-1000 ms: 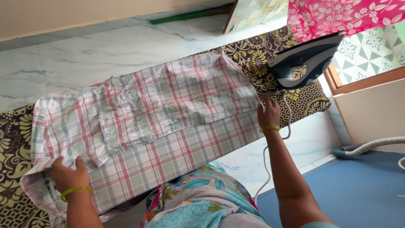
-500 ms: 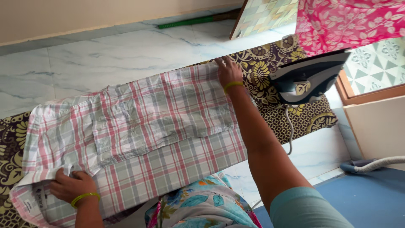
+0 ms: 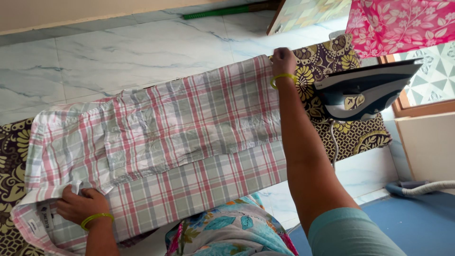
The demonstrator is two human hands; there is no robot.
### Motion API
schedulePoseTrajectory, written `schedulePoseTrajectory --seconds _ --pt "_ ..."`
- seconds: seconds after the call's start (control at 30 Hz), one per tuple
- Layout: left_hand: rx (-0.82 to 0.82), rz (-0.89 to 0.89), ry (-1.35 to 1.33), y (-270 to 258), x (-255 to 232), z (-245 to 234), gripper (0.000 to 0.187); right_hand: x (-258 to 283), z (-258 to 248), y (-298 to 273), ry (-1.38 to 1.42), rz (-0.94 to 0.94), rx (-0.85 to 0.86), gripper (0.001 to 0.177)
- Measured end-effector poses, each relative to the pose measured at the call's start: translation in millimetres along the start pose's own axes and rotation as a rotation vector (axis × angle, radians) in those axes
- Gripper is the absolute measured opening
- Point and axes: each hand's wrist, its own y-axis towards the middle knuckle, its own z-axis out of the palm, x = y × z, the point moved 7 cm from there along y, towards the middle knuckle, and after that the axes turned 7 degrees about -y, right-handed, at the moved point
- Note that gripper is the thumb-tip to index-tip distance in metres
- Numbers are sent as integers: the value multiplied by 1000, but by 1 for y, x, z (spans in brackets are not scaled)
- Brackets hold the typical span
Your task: The person irons a plaid shirt laid out on a patterned ironing board. They use a blue electric iron to smooth the fabric, moving it back and forth across the shirt's body and sleeves. The person adjusts the shirt's position and folds the sleeves during the process.
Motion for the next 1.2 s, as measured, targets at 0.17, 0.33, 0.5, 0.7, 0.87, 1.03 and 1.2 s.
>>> schedulePoseTrajectory --seconds 0.17,0.33,0.5,0.7,0.87,1.03,1.2 --pt "18 -17 -13 1 6 6 32 -24 -55 -56 -97 -492 -373 12" --pt "5 17 -19 0 12 10 40 -98 -126 -139 -253 -319 -402 14" --pt "-40 34 -139 4 16 3 57 -112 -135 -216 -349 -149 -75 28" --pt "-25 -157 -619 15 36 -9 79 -97 -125 -231 -412 -115 -80 39" --pt "98 -293 -555 23 36 -7 89 -127 -111 -206 -517 48 2 39" --pt "106 -247 -744 38 38 -10 90 -138 -101 -179 -253 -84 10 29" --pt "74 -239 -1317 64 69 -35 77 -98 -162 -157 -153 -161 -302 28"
